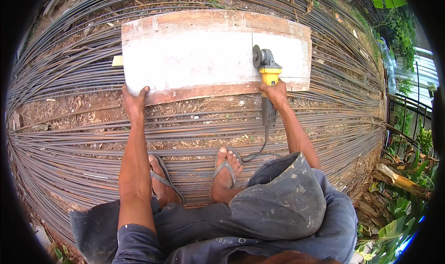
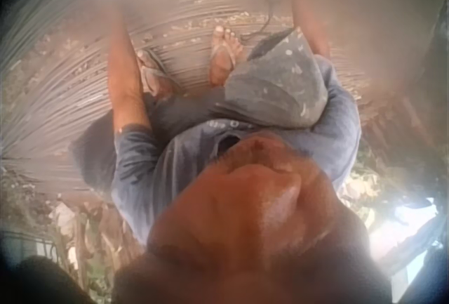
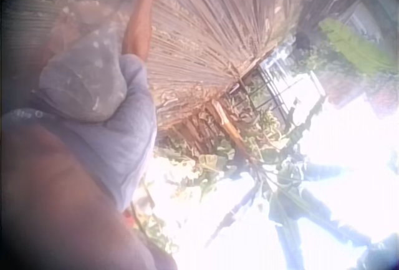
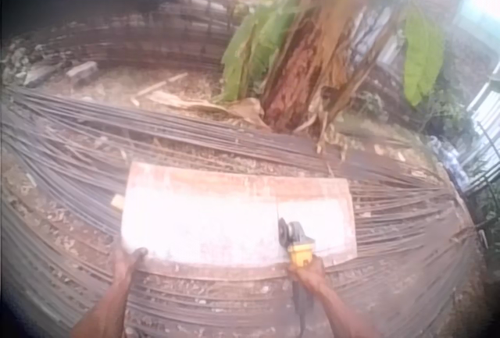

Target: The person picks up a rectangular wooden board, places it on a metal grate, and uses an angle grinder to cut it in half. After cutting, the person measures the resulting pieces with a tape measure and marks them with a pencil.

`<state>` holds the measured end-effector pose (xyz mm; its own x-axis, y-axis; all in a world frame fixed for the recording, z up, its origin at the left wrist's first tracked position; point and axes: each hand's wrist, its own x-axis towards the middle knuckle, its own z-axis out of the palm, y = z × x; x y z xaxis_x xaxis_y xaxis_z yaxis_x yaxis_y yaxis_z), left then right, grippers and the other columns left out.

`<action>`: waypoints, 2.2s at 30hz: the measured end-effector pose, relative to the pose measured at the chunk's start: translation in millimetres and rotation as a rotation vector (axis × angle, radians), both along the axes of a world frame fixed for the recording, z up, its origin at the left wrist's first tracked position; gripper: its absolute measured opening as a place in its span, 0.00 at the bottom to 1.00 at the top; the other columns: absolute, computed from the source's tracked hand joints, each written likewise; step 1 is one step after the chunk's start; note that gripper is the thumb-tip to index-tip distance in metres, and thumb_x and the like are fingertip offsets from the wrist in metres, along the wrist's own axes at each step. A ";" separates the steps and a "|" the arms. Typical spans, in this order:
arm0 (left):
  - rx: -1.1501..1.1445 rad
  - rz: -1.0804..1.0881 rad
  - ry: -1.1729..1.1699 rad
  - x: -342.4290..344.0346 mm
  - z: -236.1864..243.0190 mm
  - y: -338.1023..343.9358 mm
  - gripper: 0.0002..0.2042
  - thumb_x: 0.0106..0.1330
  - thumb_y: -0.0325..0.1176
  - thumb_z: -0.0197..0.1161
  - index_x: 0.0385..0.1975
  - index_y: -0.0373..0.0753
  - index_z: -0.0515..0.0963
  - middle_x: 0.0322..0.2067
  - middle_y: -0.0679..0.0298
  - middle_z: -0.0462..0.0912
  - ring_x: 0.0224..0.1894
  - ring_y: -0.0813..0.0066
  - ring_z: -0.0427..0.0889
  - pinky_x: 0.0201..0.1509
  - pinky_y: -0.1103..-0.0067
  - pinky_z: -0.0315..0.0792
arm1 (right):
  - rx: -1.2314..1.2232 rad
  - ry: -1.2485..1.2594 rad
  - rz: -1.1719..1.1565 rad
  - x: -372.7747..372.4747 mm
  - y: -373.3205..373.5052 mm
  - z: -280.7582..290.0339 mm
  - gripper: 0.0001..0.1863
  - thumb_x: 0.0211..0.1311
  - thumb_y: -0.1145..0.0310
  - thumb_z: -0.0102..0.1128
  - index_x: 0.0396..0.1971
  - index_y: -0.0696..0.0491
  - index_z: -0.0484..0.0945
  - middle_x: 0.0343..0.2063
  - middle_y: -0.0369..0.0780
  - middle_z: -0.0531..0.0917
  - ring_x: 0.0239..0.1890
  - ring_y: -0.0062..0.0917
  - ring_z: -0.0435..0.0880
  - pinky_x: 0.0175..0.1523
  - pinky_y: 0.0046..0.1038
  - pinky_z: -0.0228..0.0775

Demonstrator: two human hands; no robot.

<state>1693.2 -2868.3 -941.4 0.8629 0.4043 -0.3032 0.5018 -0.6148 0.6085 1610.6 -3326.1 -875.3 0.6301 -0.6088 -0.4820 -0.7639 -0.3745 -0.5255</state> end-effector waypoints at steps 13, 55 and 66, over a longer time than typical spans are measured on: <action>-0.032 0.010 -0.022 5.4 -7.4 1.8 0.49 0.49 0.49 0.78 0.69 0.36 0.59 0.60 0.38 0.71 0.63 0.41 0.70 0.67 0.56 0.67 | 0.032 -0.045 0.002 -1.1 2.9 2.0 0.25 0.41 0.62 0.75 0.37 0.65 0.81 0.31 0.45 0.86 0.33 0.29 0.85 0.38 0.31 0.77; 0.027 -0.015 -0.030 5.6 -5.4 -0.8 0.49 0.48 0.52 0.77 0.67 0.32 0.61 0.59 0.39 0.73 0.62 0.45 0.73 0.67 0.61 0.66 | 0.009 0.001 -0.013 -22.8 -1.5 -11.2 0.27 0.41 0.62 0.76 0.40 0.65 0.81 0.34 0.47 0.86 0.34 0.32 0.86 0.40 0.31 0.78; -0.010 -0.020 -0.058 5.5 -9.4 2.0 0.49 0.47 0.52 0.78 0.67 0.33 0.62 0.57 0.38 0.74 0.60 0.43 0.74 0.65 0.59 0.69 | -0.047 0.071 0.012 -24.9 -1.4 -10.9 0.28 0.40 0.61 0.75 0.36 0.68 0.80 0.32 0.51 0.85 0.35 0.35 0.85 0.39 0.35 0.78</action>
